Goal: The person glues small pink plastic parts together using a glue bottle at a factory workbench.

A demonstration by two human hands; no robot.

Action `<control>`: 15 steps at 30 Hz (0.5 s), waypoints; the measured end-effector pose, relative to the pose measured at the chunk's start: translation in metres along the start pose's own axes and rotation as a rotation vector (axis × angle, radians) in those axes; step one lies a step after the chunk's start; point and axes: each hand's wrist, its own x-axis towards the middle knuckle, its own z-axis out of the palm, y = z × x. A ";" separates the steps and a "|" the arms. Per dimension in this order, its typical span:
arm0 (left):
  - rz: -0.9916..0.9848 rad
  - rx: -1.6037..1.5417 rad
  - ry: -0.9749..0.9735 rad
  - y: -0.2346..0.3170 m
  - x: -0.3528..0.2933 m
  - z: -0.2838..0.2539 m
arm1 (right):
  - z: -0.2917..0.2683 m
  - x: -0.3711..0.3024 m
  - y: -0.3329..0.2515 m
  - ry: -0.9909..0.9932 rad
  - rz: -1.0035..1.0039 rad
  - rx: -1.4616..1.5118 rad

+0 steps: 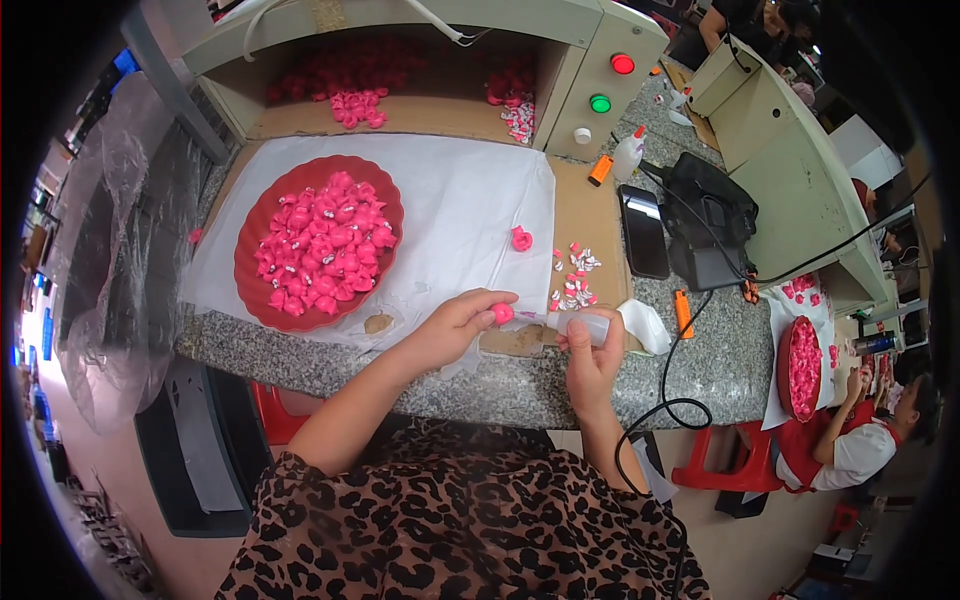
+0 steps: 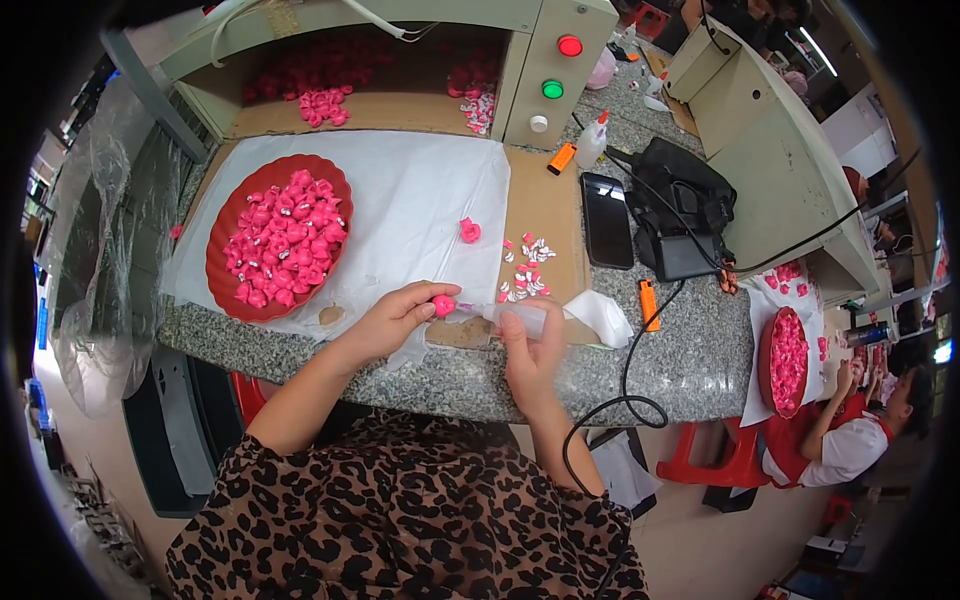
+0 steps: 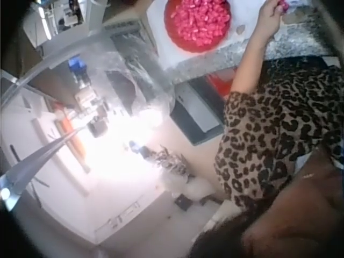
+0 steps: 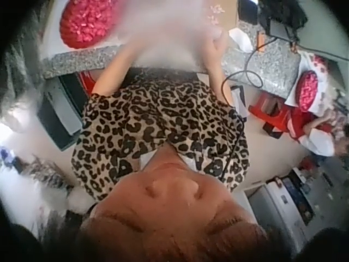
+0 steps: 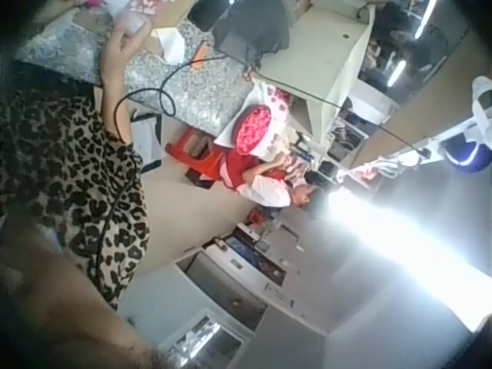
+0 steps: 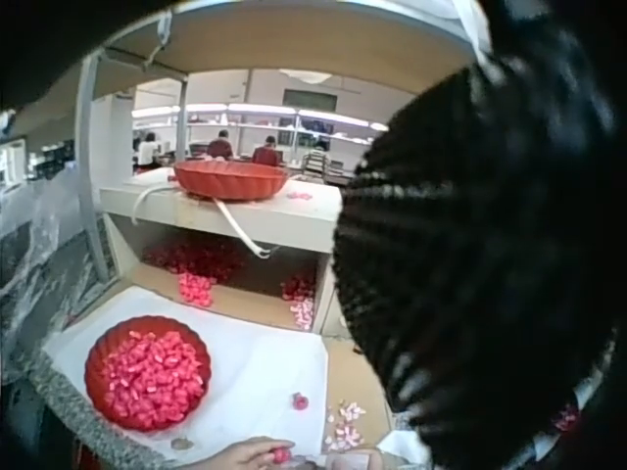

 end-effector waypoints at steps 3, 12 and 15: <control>0.017 0.003 -0.004 -0.003 0.001 0.000 | -0.001 0.000 0.001 -0.033 -0.001 -0.037; 0.041 0.034 -0.013 -0.004 0.001 -0.001 | -0.001 0.000 0.002 -0.051 -0.023 -0.088; 0.065 0.063 -0.020 -0.005 0.001 -0.001 | -0.001 0.001 0.003 -0.054 -0.026 -0.090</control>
